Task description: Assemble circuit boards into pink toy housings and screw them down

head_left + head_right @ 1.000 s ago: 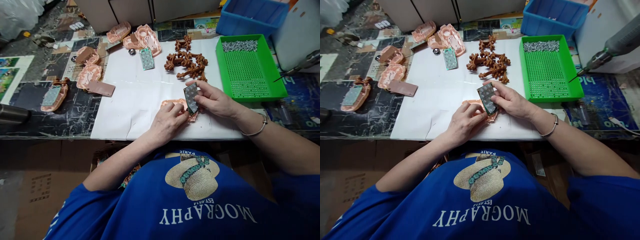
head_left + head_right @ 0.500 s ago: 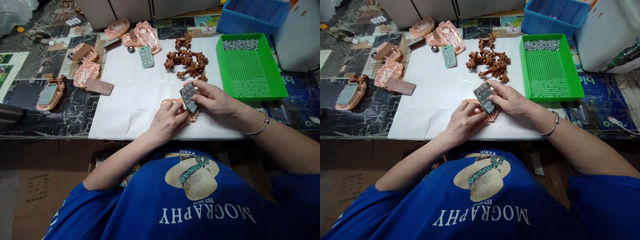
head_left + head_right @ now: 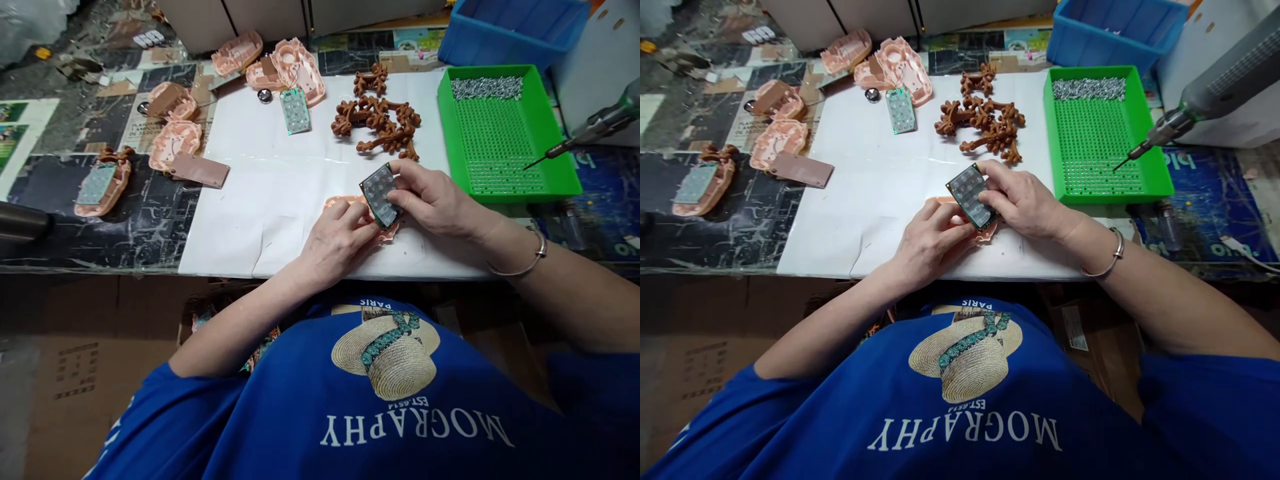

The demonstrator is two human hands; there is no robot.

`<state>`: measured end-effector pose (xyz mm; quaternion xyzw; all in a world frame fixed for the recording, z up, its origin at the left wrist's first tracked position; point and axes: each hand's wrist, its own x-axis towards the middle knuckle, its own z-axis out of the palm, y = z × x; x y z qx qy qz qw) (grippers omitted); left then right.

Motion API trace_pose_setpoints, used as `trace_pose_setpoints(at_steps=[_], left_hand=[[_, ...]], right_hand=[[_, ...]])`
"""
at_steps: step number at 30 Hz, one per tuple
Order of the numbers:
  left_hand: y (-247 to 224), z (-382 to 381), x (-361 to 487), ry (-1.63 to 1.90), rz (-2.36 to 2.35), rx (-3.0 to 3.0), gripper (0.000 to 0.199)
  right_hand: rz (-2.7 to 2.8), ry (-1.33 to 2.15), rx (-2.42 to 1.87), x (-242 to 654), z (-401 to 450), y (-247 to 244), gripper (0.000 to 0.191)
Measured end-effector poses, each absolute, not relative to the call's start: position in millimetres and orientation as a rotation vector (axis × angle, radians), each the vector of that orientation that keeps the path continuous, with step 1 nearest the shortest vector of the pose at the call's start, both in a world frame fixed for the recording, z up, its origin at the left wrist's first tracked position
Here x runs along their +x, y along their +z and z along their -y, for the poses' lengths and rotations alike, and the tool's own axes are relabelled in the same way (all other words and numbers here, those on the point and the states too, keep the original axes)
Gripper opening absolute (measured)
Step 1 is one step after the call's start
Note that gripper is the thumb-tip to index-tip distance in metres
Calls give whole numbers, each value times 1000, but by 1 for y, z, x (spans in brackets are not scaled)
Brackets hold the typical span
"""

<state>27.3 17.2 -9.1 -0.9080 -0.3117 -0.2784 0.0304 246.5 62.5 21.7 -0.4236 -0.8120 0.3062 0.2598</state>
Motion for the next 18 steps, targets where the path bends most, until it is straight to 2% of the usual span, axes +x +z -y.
trace_pose_setpoints(at_steps=[9,18], left_hand=[[-9,-18,28,-817,974,-2817,25],[-8,-17,27,-826,969,-2819,24]], right_hand=[[2206,788,-1166,245,-59,24,22],[2138,891,-1203,245,-64,23,16]])
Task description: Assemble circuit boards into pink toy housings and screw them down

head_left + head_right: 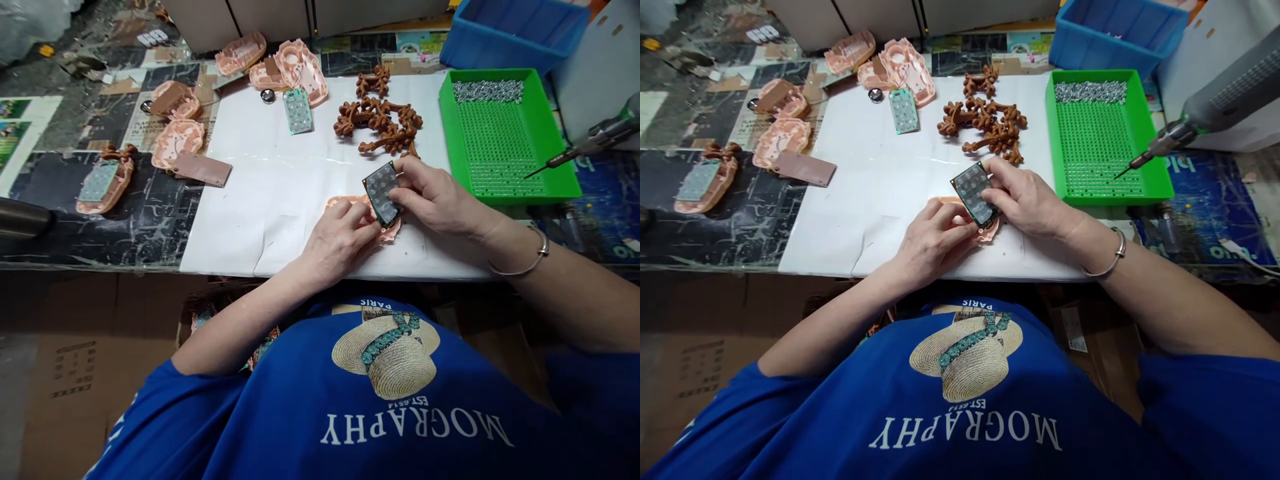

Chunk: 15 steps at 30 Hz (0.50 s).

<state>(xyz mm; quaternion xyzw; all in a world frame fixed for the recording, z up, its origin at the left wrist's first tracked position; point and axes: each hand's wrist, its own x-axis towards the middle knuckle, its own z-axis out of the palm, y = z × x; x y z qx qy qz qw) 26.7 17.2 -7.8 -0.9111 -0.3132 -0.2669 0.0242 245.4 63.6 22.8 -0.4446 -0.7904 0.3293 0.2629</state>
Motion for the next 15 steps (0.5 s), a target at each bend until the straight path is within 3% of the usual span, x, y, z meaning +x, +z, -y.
trace_pose_setpoints(at_steps=[7,15], left_hand=[[-6,-17,28,-803,986,-2804,26],[-9,-17,28,-809,982,-2804,24]], right_hand=[[1852,1465,-1001,250,-67,13,31],[2024,1259,-1036,249,-69,16,28]])
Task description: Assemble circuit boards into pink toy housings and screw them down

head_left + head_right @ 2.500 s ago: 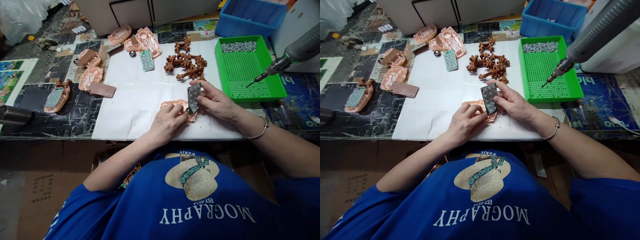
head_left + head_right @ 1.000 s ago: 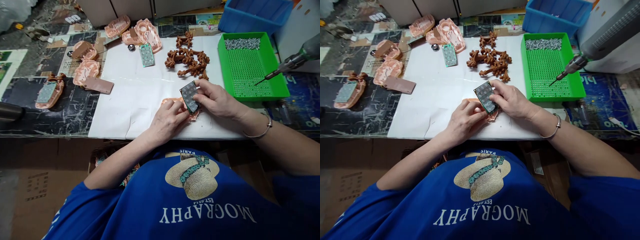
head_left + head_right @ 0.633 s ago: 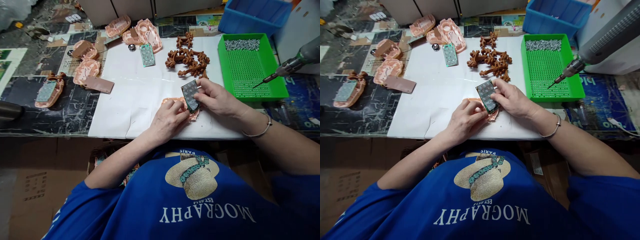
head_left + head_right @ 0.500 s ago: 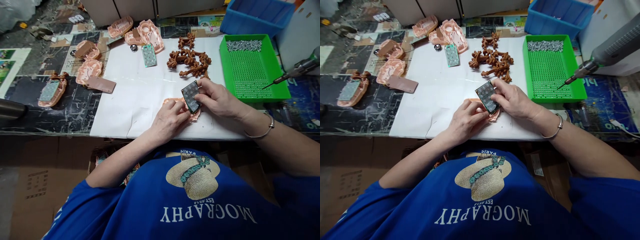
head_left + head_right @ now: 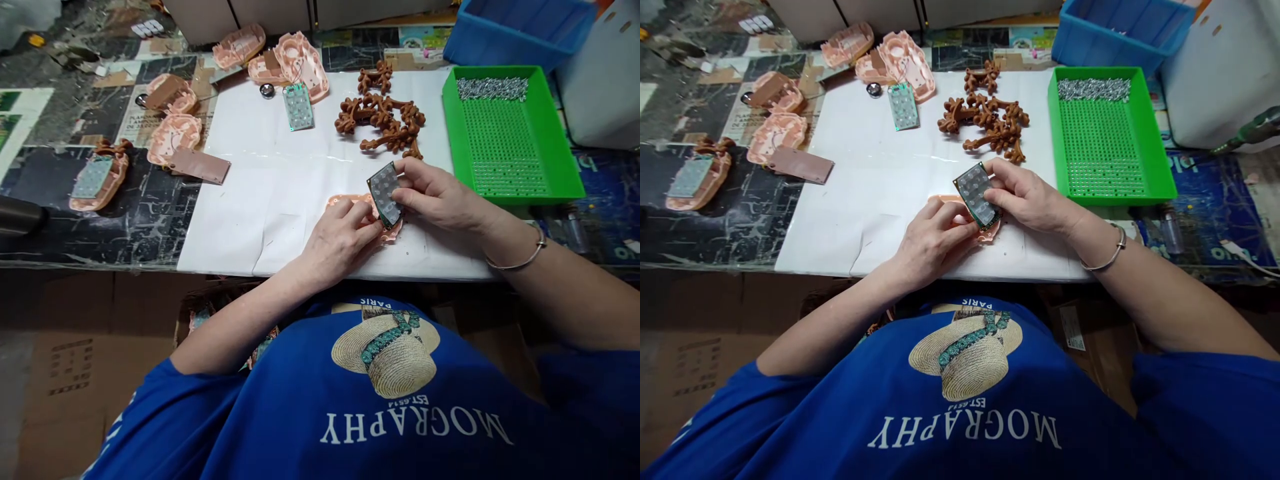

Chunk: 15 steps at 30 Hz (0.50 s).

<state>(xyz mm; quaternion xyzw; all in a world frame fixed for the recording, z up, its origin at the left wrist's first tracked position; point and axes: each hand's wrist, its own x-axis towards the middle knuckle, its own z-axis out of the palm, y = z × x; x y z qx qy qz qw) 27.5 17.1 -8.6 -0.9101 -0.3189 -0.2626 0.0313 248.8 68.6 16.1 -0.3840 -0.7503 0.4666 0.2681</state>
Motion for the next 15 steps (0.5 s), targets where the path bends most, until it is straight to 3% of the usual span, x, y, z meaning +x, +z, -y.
trace_pose_setpoints(at_steps=[5,12,15], left_hand=[[-9,-18,29,-882,967,-2804,25],[0,-15,13,-1075,960,-3001,15],[5,-17,-4,-1192,1049,-2943,20]], right_hand=[[2218,928,-1118,244,-69,25,19],[2404,733,-1201,237,-71,35,13],[2494,670,-1229,233,-71,40,11]])
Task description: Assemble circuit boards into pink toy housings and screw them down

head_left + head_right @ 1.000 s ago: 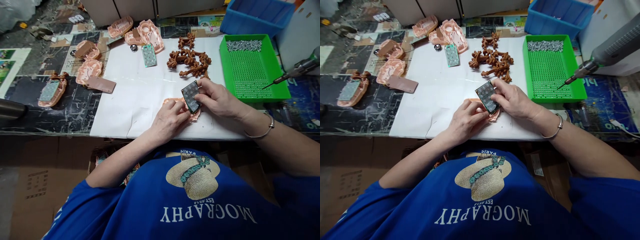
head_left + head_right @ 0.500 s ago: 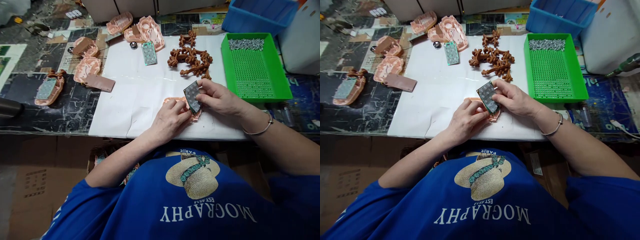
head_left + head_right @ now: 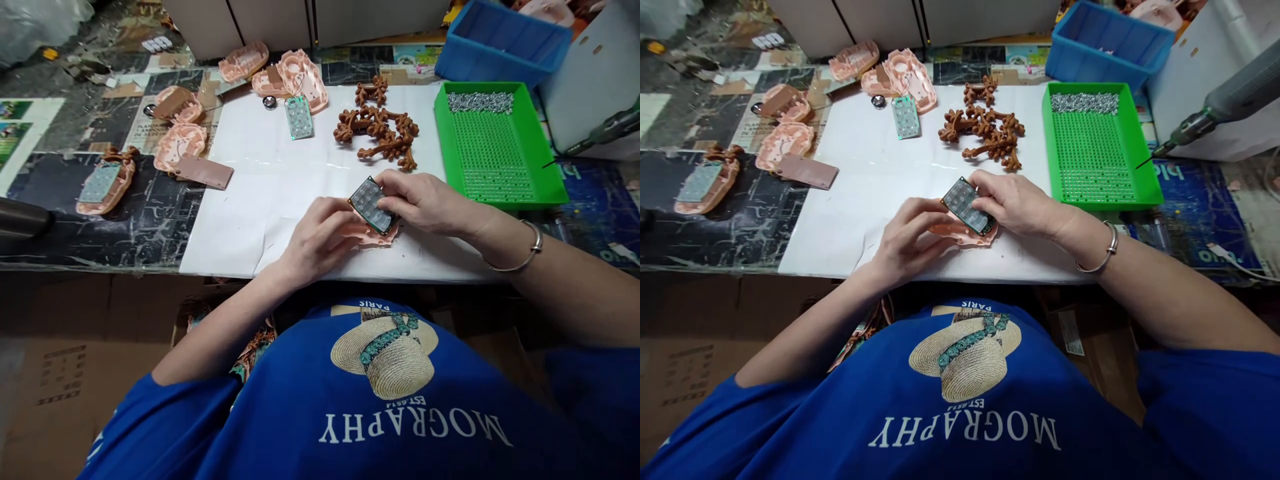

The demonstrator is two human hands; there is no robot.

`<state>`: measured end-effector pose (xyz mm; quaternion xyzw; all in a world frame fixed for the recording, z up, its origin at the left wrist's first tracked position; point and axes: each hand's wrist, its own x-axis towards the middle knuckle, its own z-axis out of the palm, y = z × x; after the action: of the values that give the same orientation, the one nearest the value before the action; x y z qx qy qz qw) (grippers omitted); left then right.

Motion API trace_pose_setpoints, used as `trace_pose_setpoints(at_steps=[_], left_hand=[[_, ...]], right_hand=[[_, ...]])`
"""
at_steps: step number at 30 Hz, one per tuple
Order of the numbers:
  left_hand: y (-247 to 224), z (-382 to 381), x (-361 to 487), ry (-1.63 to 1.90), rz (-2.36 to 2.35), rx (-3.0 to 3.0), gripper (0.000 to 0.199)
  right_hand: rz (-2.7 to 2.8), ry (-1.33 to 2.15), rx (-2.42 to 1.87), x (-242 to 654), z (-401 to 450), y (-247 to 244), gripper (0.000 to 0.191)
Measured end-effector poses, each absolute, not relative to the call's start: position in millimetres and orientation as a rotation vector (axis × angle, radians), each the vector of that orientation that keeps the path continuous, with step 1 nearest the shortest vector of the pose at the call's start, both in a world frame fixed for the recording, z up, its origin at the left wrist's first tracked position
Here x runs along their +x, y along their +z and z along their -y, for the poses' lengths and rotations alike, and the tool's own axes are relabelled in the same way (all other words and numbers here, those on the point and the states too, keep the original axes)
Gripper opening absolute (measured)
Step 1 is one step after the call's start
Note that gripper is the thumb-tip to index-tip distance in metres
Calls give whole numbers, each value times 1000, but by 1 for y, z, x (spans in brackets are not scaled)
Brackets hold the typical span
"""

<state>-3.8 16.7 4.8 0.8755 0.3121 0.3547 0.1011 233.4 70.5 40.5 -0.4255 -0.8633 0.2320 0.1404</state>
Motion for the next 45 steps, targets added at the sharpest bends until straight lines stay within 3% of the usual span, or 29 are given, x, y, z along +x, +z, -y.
trace_pose_setpoints(at_steps=[5,9,15,24,27,32,38,45], left_hand=[[0,-32,-24,1000,-934,2585,62],[-6,-37,-27,970,-838,2516,60],[-11,-25,-25,874,-1016,2505,75],[-12,-15,-13,798,-1108,2496,57],[-13,-14,-10,795,-1137,2477,59],[-16,-11,-7,849,-1156,2444,68],[-19,-10,-7,938,-1128,2411,95],[-17,-11,-12,992,-1028,2329,92]], right_hand=[[2588,581,-1183,231,-69,45,11],[2603,542,-999,230,-71,40,16],[2664,543,-905,226,-76,26,27],[2751,483,-889,233,-63,22,33],[2750,483,-871,235,-55,21,33],[2602,394,-925,240,-45,12,49],[2668,251,-819,240,-40,8,34],[2721,160,-869,234,-37,21,38]])
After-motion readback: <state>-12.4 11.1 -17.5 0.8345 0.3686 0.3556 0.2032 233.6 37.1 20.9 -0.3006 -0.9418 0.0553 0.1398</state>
